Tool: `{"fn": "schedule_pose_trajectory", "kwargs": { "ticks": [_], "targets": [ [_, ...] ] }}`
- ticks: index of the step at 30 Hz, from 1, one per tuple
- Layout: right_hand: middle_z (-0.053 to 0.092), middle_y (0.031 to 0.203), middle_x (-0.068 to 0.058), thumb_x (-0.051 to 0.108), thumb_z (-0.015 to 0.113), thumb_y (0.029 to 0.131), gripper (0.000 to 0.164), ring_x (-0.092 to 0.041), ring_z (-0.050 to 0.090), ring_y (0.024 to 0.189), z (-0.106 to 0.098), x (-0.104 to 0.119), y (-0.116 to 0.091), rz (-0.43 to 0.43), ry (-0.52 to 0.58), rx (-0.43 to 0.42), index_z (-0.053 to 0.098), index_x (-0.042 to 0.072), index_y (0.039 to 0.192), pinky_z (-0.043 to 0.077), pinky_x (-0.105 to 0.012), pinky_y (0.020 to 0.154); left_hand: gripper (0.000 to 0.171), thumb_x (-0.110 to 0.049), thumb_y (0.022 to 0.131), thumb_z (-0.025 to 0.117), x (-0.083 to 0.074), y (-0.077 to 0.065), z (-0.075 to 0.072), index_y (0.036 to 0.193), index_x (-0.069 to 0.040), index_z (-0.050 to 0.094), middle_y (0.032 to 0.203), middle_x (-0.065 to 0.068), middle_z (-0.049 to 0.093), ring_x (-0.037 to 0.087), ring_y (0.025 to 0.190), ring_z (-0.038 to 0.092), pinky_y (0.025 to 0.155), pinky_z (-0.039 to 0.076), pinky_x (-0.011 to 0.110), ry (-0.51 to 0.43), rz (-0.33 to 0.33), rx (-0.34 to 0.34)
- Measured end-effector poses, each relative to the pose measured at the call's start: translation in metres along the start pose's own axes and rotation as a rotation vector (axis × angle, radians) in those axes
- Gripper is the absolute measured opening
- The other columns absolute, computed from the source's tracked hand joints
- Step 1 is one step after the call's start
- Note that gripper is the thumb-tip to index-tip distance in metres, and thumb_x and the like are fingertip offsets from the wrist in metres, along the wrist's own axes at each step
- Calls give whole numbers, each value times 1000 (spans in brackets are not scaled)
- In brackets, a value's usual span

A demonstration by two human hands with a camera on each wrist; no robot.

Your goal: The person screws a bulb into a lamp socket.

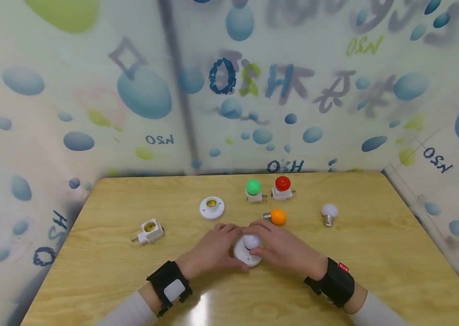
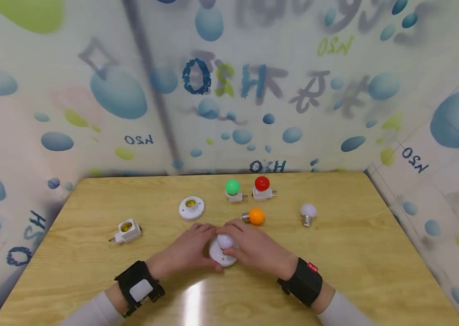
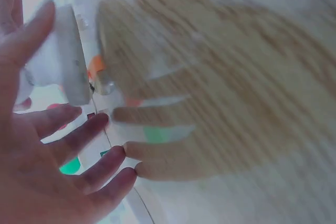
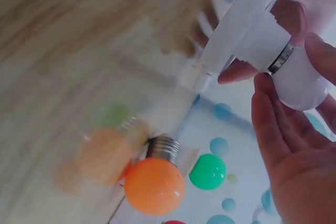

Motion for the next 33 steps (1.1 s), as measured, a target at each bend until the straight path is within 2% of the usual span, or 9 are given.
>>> {"fn": "schedule_pose_trajectory", "kwargs": {
  "ticks": [2, 5, 8, 14, 21, 24, 27, 30, 33],
  "targets": [
    [51, 129, 10, 31, 66, 90, 46, -5, 47, 116, -7, -1, 0, 5, 55, -12, 54, 18, 133, 45, -27, 95, 90, -67, 66, 73, 1, 2, -2, 138, -17, 51, 129, -3, 56, 18, 111, 49, 92, 44, 38, -91, -13, -14],
    [51, 133, 10, 32, 65, 91, 47, -6, 46, 121, -15, -2, -2, -11, 109, -34, 53, 17, 134, 43, -30, 98, 87, -56, 65, 80, -2, 4, -4, 137, -16, 50, 123, -6, 58, 9, 102, 53, 88, 45, 31, -251, -6, -31],
    [52, 134, 10, 34, 63, 92, 48, -7, 48, 119, -21, -1, -4, -31, 134, -54, 52, 16, 136, 44, -32, 98, 82, -49, 66, 82, -6, 6, -6, 133, -13, 52, 117, -6, 61, 6, 96, 56, 83, 48, 28, -328, 13, -55],
    [56, 128, 10, 34, 65, 90, 46, -8, 52, 112, -29, 2, -7, -78, 140, -103, 56, 14, 131, 47, -33, 94, 75, -51, 64, 82, -9, 5, -15, 126, -13, 59, 110, -6, 65, 6, 90, 58, 75, 49, 25, -266, 19, -124],
    [61, 120, 4, 31, 70, 86, 48, -7, 57, 105, -35, 6, -10, -132, 74, -224, 58, 10, 127, 51, -30, 86, 71, -58, 66, 77, -13, 2, -23, 120, -13, 64, 103, -6, 68, 4, 83, 58, 69, 47, 23, -145, 28, -208],
    [61, 118, 4, 30, 72, 85, 49, -6, 57, 103, -38, 5, -11, -122, 69, -262, 58, 8, 126, 52, -29, 83, 70, -58, 67, 76, -16, 1, -26, 120, -13, 65, 102, -5, 68, 5, 82, 58, 67, 46, 23, -107, 33, -252],
    [60, 119, 5, 32, 71, 85, 49, -6, 56, 105, -36, 1, -10, -84, 74, -250, 58, 9, 126, 51, -28, 86, 72, -55, 67, 78, -18, 4, -24, 123, -12, 62, 107, -4, 67, 6, 88, 58, 72, 48, 25, -133, 30, -230],
    [56, 124, 8, 33, 69, 87, 47, -6, 53, 110, -34, -3, -10, -34, 79, -204, 57, 13, 128, 50, -30, 89, 88, -56, 65, 79, -21, 7, -17, 136, -11, 52, 123, -1, 61, 11, 104, 56, 87, 48, 30, -187, 34, -151],
    [51, 133, 6, 31, 69, 87, 47, -10, 50, 117, -38, -8, -12, -2, 60, -183, 57, 17, 130, 48, -34, 92, 107, -61, 64, 77, -19, 6, -13, 148, -9, 36, 142, 5, 47, 19, 125, 46, 102, 39, 39, -220, 11, -98]
  ]
}}
Point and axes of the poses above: each hand's wrist, its own y-axis towards the middle knuckle, its own z-axis out of the palm, x = y × z, the point moved 10 cm from there along y, towards the middle knuckle
